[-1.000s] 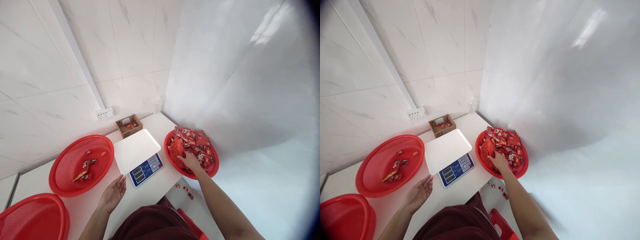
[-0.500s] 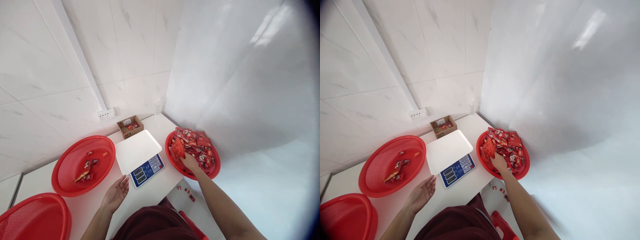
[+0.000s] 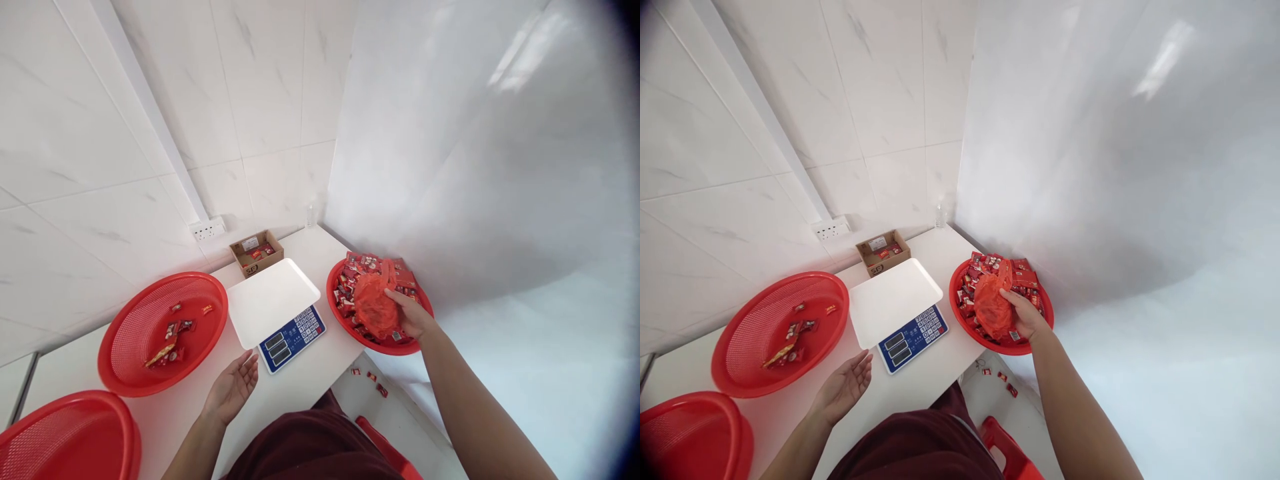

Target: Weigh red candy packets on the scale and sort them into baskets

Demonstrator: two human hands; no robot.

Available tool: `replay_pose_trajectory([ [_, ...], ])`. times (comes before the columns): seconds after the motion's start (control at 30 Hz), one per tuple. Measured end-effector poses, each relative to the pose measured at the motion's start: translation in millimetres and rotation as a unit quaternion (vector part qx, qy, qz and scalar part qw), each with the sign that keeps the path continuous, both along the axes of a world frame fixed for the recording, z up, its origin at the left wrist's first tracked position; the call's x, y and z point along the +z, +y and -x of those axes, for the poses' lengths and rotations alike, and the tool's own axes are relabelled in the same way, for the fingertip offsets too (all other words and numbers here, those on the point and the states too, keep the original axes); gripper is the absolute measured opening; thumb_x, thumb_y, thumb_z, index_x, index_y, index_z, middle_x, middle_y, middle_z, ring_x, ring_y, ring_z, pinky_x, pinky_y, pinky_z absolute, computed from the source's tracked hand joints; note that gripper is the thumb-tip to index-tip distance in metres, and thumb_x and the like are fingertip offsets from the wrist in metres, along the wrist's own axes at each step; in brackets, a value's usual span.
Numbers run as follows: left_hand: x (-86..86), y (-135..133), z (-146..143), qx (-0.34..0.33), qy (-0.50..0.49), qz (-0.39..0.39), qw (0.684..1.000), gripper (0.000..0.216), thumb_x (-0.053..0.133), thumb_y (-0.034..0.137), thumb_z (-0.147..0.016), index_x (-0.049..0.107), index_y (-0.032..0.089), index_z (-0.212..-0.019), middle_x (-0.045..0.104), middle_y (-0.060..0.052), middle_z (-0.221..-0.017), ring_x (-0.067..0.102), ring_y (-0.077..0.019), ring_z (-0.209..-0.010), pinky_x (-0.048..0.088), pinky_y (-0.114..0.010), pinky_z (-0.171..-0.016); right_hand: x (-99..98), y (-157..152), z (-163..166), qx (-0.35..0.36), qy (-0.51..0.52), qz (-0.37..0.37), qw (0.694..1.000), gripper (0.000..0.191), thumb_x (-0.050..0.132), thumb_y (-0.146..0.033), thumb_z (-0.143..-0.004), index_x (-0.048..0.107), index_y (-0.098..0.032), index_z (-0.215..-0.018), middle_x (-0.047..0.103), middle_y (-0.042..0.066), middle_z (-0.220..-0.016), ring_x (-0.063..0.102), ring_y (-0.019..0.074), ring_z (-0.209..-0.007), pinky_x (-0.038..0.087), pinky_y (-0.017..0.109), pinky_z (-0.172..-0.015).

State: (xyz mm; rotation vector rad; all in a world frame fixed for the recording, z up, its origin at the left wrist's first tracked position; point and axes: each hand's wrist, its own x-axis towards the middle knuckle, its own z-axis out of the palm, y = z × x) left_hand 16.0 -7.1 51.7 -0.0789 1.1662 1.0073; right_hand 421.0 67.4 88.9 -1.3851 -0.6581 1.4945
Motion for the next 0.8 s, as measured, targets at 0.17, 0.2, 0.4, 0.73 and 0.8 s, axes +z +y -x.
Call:
replay_pose_trajectory([
  [0.17,-0.4,0.6,-2.7,-0.009,-0.003,0.001,1.000,0.013,0.056,0.006,-0.080,0.060,0.011,-0.091,0.068,-0.004,-0.074,0.063,-0.0094,-0.055,0.054,-0.021,-0.056,10.7,-9.6,-14.4,0.025,-0.043,-0.020,0.999,0.029,0.057,-0.038,-0.077,0.061,-0.021,-0.100,0.070,0.010,-0.101,0.065,0.0247,-0.095,0.053,0.040,-0.082],
  [0.2,-0.7,0.3,-2.9,-0.010,-0.003,0.003,1.000,0.013,0.056,0.006,-0.080,0.060,0.011,-0.091,0.068,-0.004,-0.074,0.063,-0.0093,-0.055,0.054,-0.021,-0.056,10.3,-10.0,-18.3,0.024,-0.059,-0.024,0.998,0.030,0.059,-0.040,-0.075,0.062,-0.021,-0.099,0.070,0.010,-0.099,0.065,0.0243,-0.093,0.053,0.039,-0.081],
  [0.4,-0.4,-3.1,-3.3,-0.010,0.002,0.007,1.000,0.012,0.055,0.007,-0.081,0.060,0.011,-0.091,0.068,-0.003,-0.074,0.063,-0.0091,-0.055,0.053,-0.021,-0.055,-12.5,-9.4,-40.2,0.048,-0.508,0.044,0.859,0.020,0.060,-0.038,-0.073,0.061,-0.018,-0.076,0.068,0.009,-0.082,0.063,0.0260,-0.085,0.048,0.035,-0.073],
  [0.73,12.5,-7.4,-19.2,-0.111,0.065,-0.076,0.989,0.024,0.062,0.020,-0.078,0.059,0.017,-0.102,0.066,-0.004,-0.087,0.062,-0.0103,-0.068,0.051,-0.023,-0.066,-2.8,-27.0,-3.3,0.123,-0.565,-0.044,0.814,0.030,0.043,-0.039,-0.083,0.059,-0.018,-0.097,0.067,0.009,-0.096,0.061,0.0225,-0.086,0.043,0.032,-0.074],
  [0.8,26.5,-6.7,-36.1,-0.195,0.101,-0.146,0.965,0.038,0.066,0.029,-0.076,0.056,0.020,-0.111,0.065,-0.005,-0.096,0.062,-0.0118,-0.074,0.050,-0.026,-0.070,14.9,-33.1,24.8,0.157,-0.566,-0.094,0.804,0.029,0.044,-0.038,-0.083,0.060,-0.019,-0.097,0.066,0.008,-0.097,0.059,0.0224,-0.087,0.042,0.032,-0.074],
])
